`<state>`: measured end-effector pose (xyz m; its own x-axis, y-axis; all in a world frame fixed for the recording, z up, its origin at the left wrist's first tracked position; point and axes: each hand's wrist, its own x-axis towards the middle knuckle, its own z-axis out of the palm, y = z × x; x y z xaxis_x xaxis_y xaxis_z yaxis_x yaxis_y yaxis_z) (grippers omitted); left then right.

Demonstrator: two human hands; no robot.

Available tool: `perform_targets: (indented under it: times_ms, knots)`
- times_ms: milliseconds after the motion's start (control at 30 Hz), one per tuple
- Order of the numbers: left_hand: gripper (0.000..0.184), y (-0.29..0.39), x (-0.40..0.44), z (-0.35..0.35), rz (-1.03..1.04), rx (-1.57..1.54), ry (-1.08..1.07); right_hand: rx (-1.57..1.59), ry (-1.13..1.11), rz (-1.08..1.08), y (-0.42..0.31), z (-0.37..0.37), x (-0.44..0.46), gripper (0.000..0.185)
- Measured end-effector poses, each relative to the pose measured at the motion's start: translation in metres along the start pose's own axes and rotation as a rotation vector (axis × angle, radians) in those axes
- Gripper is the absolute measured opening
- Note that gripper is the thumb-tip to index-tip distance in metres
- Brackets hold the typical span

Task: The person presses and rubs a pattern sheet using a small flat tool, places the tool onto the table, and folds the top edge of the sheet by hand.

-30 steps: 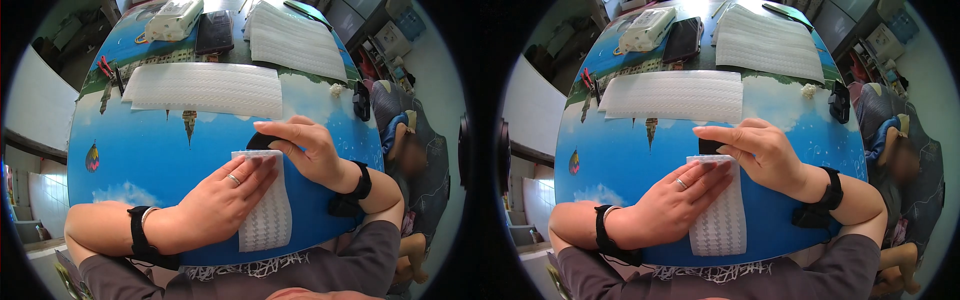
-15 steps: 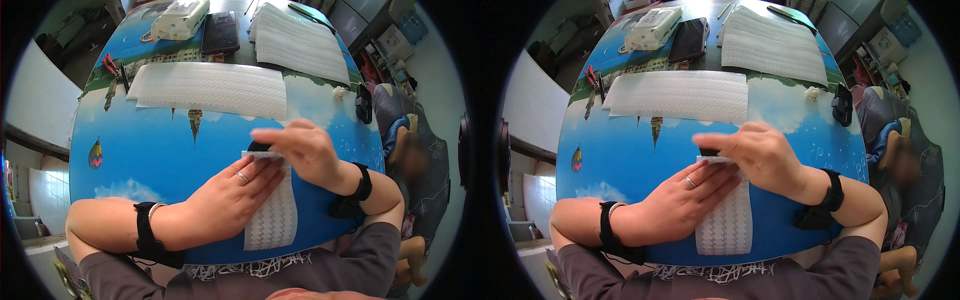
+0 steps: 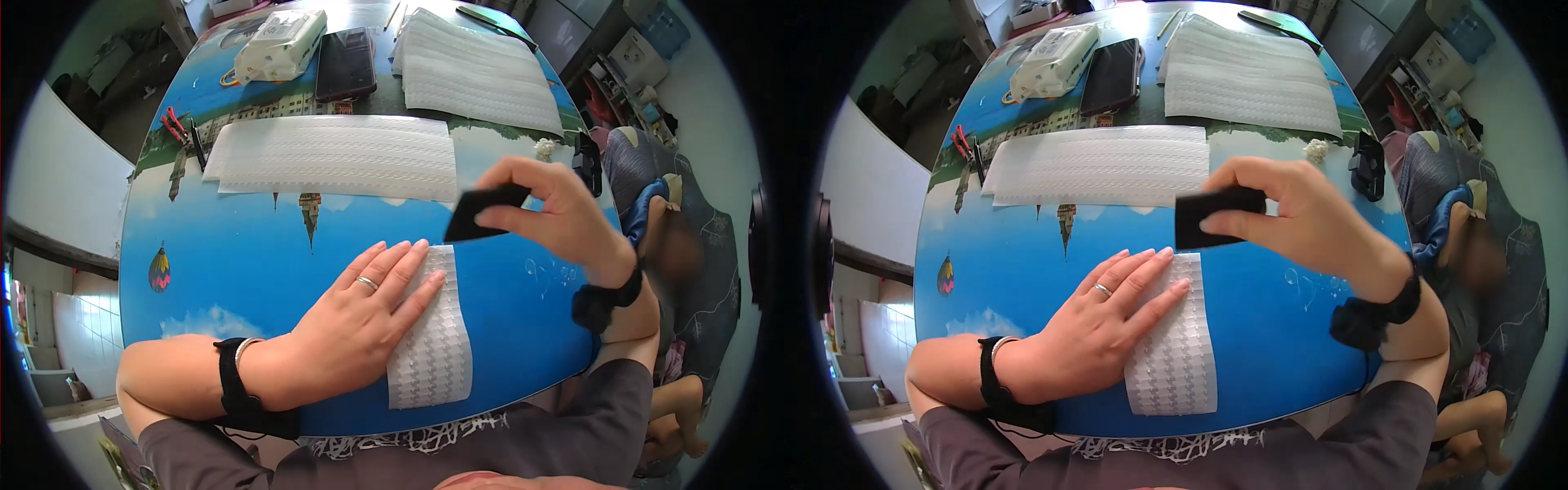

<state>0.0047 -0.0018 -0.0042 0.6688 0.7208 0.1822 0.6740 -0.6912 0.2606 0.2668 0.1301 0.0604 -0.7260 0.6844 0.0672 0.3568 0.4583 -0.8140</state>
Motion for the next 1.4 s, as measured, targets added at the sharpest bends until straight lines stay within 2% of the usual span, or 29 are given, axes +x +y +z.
perform_targets:
  times_ms: [33,133,167,267,300,667,767,967,1400]
  knots:
    - [0.068,0.000,0.000,0.001,-0.001,0.005,-0.009,-0.072,-0.097,-0.018,-0.011,-0.013,-0.001,0.024]
    - [0.068,-0.002,0.000,0.000,-0.012,-0.017,-0.015,-0.009,-0.524,-0.047,-0.019,-0.043,-0.007,0.022]
    - [0.068,-0.002,0.001,-0.001,-0.017,-0.031,-0.014,0.039,-0.648,-0.144,-0.013,-0.046,-0.008,0.020]
    - [0.067,-0.004,0.001,-0.001,-0.025,-0.090,0.019,0.039,-0.870,-0.329,-0.009,-0.030,-0.010,0.017]
    - [0.067,-0.005,0.003,-0.002,-0.007,-0.093,0.020,0.015,-0.944,-0.306,-0.009,-0.023,-0.012,0.016]
    - [0.069,-0.012,0.007,0.001,0.035,-0.122,-0.013,-0.168,-0.920,-0.337,-0.013,0.002,-0.028,0.021]
    - [0.069,-0.005,0.006,-0.008,0.067,-0.015,-0.007,-0.198,-0.909,-0.341,-0.015,0.002,-0.028,0.022]
    - [0.067,0.009,-0.001,-0.010,0.082,-0.008,-0.011,-0.224,-0.884,-0.331,-0.017,0.003,-0.030,0.021]
    - [0.074,0.008,-0.003,-0.001,0.036,-0.172,-0.039,-0.290,-0.870,-0.303,-0.021,0.003,-0.032,0.021]
